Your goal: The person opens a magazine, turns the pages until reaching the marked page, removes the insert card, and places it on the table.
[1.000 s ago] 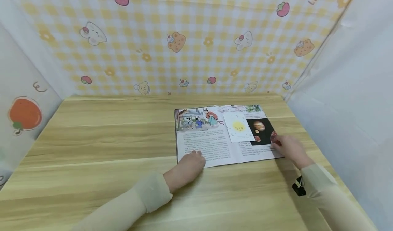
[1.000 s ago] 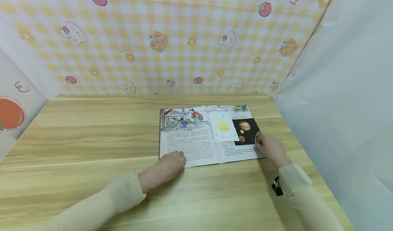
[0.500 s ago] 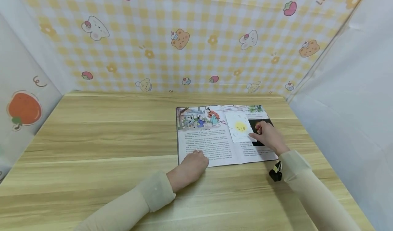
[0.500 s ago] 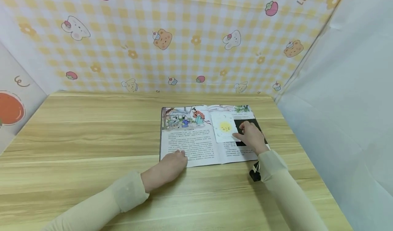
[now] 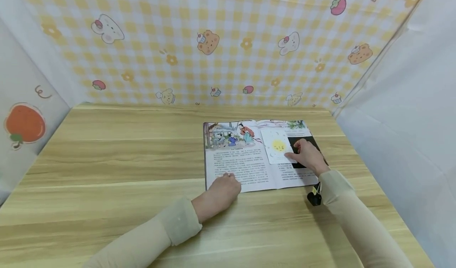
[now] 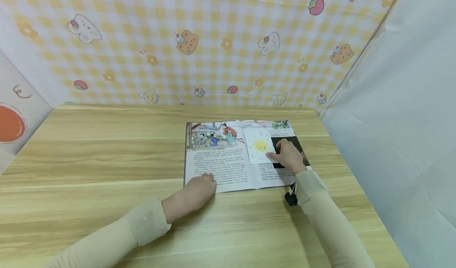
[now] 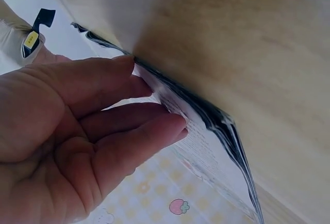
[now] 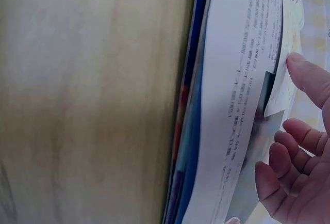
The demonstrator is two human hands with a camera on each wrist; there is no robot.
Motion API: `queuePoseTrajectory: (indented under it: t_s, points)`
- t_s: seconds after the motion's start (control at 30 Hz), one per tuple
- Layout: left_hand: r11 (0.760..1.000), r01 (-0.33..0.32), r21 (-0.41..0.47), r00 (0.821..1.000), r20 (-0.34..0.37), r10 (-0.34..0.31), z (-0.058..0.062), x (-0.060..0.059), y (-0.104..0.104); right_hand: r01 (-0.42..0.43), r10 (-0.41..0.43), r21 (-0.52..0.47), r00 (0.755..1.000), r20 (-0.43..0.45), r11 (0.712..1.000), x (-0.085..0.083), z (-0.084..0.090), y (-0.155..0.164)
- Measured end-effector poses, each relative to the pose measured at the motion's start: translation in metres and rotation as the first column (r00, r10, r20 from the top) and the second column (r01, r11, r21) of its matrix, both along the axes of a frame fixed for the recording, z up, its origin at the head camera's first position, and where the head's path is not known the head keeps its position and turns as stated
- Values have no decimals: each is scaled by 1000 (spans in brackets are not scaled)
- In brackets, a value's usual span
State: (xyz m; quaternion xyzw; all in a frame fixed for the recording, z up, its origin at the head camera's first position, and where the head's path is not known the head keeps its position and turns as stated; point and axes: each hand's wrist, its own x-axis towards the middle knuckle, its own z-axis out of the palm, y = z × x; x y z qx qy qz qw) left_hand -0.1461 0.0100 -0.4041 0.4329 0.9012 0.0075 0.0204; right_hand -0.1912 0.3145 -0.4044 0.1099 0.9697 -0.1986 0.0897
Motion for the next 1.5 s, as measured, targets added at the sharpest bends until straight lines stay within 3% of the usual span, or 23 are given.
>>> queuePoseTrajectory:
  t_s: [0.43, 0.87, 1.27, 1.5]
  points:
    - [1000, -1, -24, 996, -95, -1, -6, 7, 2, -9, 5, 75, 999, 53, 997, -5, -6, -1]
    - [994, -3, -106, 989, -147, -13, -6, 11, 3, -69, 52, 112, 987, 151, 991, -17, 10, -6]
    - [996, -24, -91, 986, -164, 9, -5, 12, 3, -108, 84, 87, 967, 241, 990, -29, 19, -9]
    - [992, -12, -128, 987, -158, -9, -5, 11, 4, -117, 94, 56, 947, 308, 992, -36, 18, -7]
